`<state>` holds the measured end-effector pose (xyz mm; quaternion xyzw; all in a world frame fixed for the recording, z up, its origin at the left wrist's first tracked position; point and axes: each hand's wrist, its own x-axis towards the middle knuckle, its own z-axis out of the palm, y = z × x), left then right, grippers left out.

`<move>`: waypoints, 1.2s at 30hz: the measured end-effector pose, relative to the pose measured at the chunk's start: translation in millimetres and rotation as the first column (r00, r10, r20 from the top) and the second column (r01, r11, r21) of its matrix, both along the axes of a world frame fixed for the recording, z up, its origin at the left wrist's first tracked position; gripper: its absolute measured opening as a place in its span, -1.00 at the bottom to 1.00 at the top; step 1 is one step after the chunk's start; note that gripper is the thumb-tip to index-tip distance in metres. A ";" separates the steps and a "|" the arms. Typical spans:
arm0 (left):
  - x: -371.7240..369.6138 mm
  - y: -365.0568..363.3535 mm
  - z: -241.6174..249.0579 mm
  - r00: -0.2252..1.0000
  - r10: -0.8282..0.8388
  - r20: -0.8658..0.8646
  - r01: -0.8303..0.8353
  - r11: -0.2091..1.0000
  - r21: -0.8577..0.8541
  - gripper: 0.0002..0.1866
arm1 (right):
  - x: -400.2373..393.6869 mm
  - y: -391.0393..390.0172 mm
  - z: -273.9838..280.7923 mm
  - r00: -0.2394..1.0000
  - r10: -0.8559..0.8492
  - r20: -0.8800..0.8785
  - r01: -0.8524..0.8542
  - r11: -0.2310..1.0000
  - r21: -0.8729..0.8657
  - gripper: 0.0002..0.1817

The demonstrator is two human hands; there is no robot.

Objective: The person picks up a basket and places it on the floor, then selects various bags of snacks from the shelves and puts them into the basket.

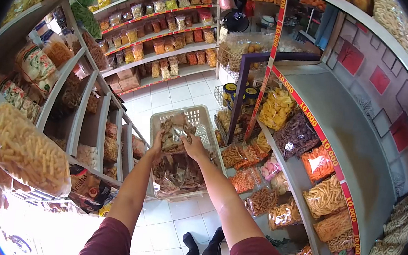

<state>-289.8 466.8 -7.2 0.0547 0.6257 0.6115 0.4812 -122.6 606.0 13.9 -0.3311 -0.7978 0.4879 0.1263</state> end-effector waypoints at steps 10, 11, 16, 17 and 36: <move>-27.1 1.5 -14.3 0.991 -0.118 -0.069 0.111 0.990 -0.092 -0.08 | -25.0 4.0 -13.6 0.999 -0.032 -0.042 0.030 0.999 -0.033 -0.13; -25.5 1.9 -10.6 0.988 -0.137 -0.075 0.129 0.986 -0.101 -0.12 | -28.0 3.1 -15.5 0.997 -0.065 -0.028 0.065 0.998 -0.019 -0.16; -24.2 8.3 -7.2 0.974 -0.121 -0.191 0.083 0.977 -0.196 -0.29 | -44.9 -2.2 -51.3 0.989 -0.148 0.002 0.148 0.986 0.079 -0.30; -24.4 7.4 -10.7 0.972 -0.118 -0.206 0.080 0.980 -0.184 -0.30 | -45.0 -3.1 -53.9 0.991 -0.132 0.012 0.131 0.989 0.072 -0.32; -57.9 14.2 -107.5 0.788 0.134 -0.601 -0.337 0.910 -0.239 -0.50 | -32.8 -26.7 -38.8 0.995 -0.063 0.077 0.047 0.980 0.191 -0.25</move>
